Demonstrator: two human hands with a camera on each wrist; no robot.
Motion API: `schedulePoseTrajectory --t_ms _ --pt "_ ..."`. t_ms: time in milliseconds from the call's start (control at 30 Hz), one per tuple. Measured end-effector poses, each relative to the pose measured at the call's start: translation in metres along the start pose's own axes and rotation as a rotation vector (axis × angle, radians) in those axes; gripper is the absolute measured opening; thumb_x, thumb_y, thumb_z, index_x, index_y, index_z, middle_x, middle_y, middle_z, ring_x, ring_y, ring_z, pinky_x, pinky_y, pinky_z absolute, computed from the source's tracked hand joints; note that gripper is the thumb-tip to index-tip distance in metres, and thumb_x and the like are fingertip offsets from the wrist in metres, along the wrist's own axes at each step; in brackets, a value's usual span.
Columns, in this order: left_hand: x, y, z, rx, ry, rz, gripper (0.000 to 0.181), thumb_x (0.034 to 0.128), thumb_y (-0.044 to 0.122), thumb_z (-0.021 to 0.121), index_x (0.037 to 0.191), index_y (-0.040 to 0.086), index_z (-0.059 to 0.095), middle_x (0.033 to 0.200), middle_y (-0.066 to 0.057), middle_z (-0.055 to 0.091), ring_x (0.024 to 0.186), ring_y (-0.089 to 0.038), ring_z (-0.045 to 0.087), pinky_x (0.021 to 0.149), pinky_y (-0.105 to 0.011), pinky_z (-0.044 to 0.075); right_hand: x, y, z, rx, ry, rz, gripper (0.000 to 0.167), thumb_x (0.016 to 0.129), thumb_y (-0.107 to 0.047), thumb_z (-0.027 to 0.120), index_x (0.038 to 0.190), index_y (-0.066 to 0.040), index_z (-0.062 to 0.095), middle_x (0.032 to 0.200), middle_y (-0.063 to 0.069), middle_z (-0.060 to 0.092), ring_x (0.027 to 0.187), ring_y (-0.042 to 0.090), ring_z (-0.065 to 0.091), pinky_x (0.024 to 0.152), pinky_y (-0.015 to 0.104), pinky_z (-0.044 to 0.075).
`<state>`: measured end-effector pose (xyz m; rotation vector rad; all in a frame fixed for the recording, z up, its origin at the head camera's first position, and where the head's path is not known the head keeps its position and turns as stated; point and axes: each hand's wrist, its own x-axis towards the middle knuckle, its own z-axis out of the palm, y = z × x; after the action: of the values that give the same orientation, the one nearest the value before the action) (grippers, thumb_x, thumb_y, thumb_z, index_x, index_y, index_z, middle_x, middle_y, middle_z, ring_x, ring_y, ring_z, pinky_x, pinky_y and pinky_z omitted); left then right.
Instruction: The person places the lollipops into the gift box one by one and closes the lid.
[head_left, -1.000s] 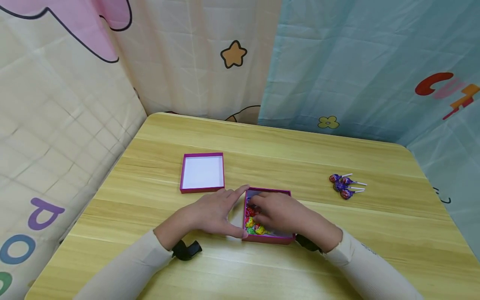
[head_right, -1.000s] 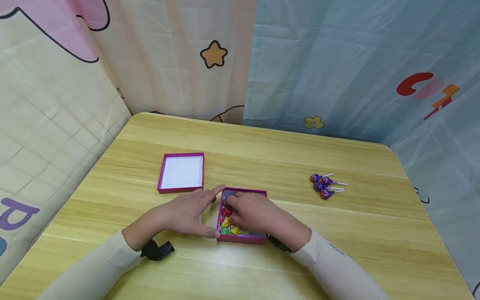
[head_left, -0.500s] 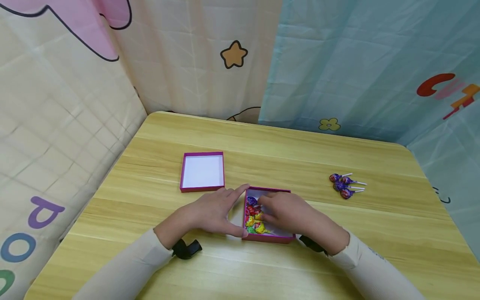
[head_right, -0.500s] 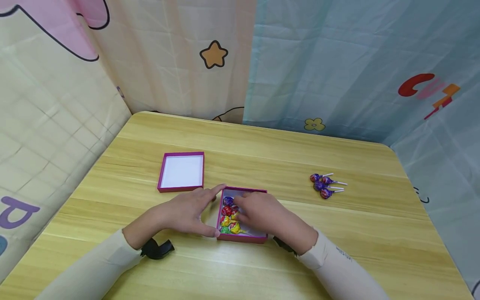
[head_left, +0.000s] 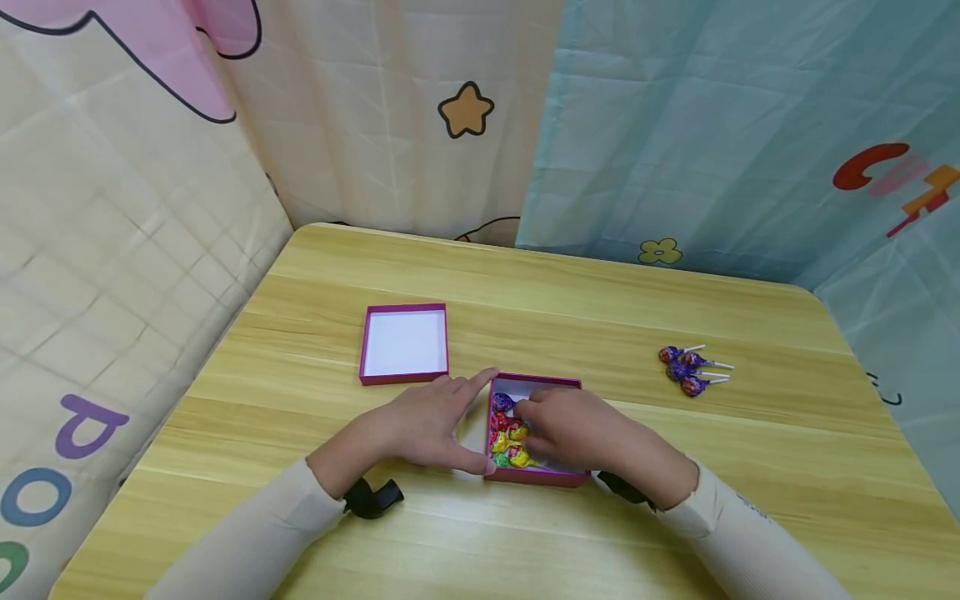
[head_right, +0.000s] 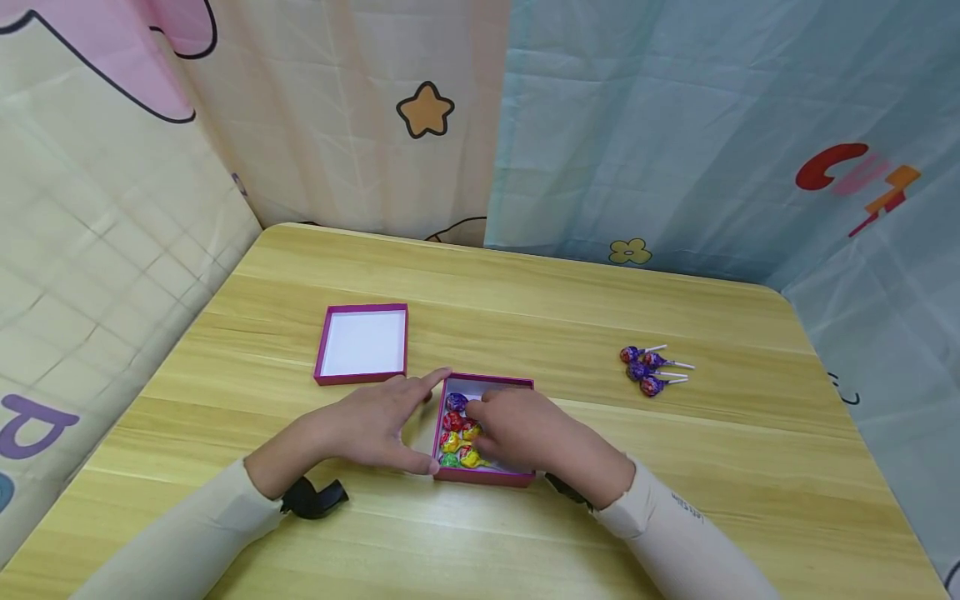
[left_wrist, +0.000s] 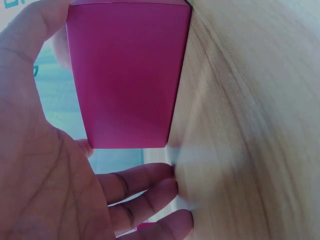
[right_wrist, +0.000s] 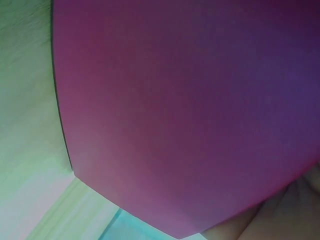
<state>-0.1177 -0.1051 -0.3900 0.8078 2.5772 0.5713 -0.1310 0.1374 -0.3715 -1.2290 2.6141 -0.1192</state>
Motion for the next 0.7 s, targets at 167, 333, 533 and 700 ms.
schedulePoseTrajectory --t_ms 167,333,533,700 --pt "-0.0003 0.0004 -0.0002 0.002 -0.003 -0.006 0.116 0.0704 0.085 0.058 0.16 0.031 0.009 0.151 -0.003 0.043 0.132 -0.021 0.043 0.103 -0.045 0.041 0.0001 -0.0009 -0.0008 0.023 -0.03 -0.009 0.018 0.092 -0.032 0.07 0.1 -0.017 0.065 0.079 -0.011 0.052 0.066 0.009 0.048 0.061 0.027 0.044" --pt "0.0 0.0002 0.0001 -0.005 -0.003 -0.006 0.116 0.0704 0.085 0.059 0.16 0.031 0.009 0.151 -0.003 0.043 0.133 -0.021 0.043 0.103 -0.045 0.041 -0.0004 -0.0007 -0.0017 0.049 -0.034 -0.012 0.015 0.093 -0.03 0.069 0.099 -0.017 0.064 0.077 -0.011 0.051 0.065 0.009 0.049 0.061 0.027 0.044" --pt "0.0005 -0.0003 0.001 -0.006 0.006 -0.001 0.116 0.0701 0.085 0.059 0.16 0.03 0.01 0.15 -0.002 0.044 0.129 -0.019 0.045 0.101 -0.043 0.042 0.0006 0.0006 -0.0001 0.032 0.0 -0.012 0.014 0.093 -0.026 0.07 0.098 -0.014 0.065 0.078 -0.009 0.056 0.066 0.008 0.05 0.064 0.028 0.047" --pt "0.0006 0.0001 0.0005 -0.001 0.003 -0.001 0.116 0.0704 0.085 0.059 0.16 0.03 0.01 0.15 -0.003 0.044 0.128 -0.018 0.045 0.102 -0.042 0.042 0.0039 0.0002 0.0028 0.0 0.028 -0.01 0.011 0.093 -0.023 0.07 0.096 -0.014 0.066 0.08 -0.007 0.058 0.067 0.009 0.05 0.066 0.03 0.048"
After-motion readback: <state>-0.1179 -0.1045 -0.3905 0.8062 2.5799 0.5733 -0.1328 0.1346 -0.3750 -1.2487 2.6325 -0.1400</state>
